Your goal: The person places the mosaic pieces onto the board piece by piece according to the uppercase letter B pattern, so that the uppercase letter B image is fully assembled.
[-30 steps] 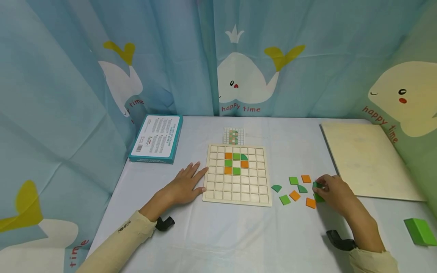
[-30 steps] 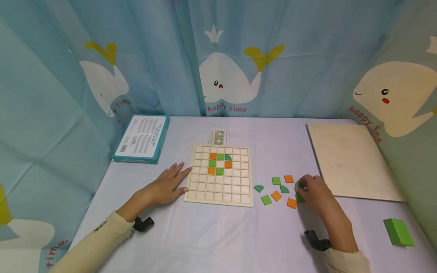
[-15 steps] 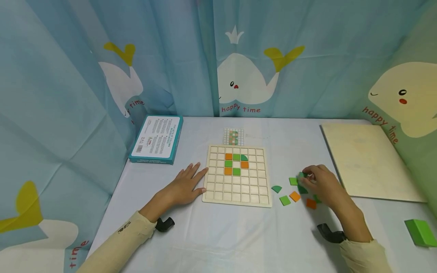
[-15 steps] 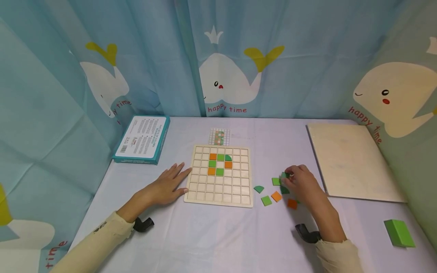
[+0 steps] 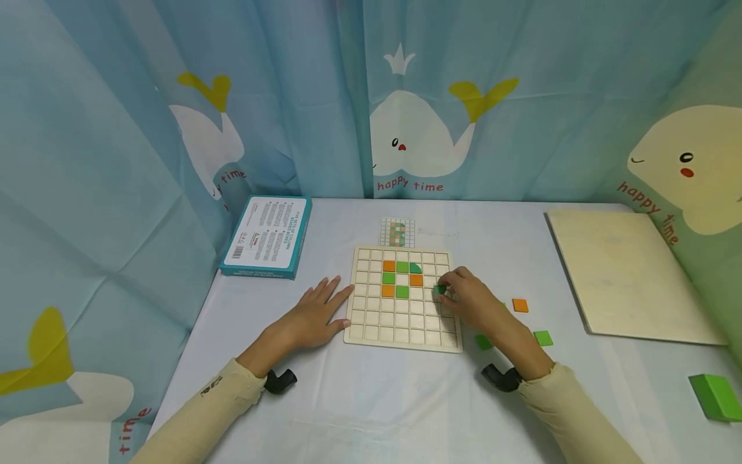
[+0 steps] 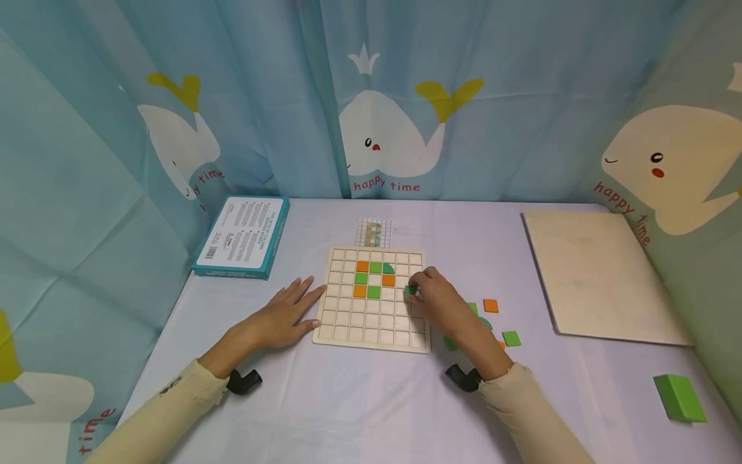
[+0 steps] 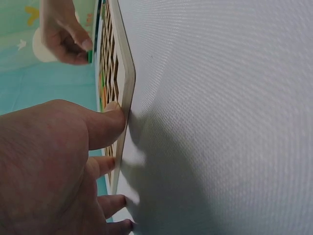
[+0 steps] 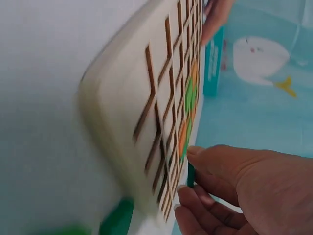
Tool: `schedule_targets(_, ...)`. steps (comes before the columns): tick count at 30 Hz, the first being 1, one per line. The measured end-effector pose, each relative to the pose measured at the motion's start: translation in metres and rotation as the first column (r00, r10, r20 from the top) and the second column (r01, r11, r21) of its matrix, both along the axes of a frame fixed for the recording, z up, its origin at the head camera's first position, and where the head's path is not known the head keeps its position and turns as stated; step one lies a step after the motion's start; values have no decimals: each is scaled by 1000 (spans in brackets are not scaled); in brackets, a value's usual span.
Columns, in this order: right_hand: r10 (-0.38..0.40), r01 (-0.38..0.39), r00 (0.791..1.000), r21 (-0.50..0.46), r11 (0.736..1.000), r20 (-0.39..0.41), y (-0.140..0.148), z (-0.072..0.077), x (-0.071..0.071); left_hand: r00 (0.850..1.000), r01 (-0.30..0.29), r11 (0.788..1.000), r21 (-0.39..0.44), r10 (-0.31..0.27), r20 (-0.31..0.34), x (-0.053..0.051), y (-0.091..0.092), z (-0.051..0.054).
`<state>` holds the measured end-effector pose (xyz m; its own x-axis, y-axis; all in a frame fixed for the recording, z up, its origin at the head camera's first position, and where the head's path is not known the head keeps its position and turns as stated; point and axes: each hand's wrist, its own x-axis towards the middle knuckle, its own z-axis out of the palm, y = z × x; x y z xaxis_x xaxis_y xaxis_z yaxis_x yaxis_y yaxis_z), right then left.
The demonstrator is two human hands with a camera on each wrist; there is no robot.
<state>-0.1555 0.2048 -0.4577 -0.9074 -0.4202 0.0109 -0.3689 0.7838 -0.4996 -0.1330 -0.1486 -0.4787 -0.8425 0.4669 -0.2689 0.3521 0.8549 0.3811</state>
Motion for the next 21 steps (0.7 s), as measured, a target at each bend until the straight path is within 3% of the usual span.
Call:
schedule_targets(8, 32, -31, 997, 12, 999, -63, -29, -7, -5, 1000, 10, 1000, 6, -10, -6, 0, -1, -2)
schedule_targets(21, 73, -70, 991, 30, 997, -110, -41, -13, -4, 1000, 3, 1000, -17, -4, -3, -1, 0, -3)
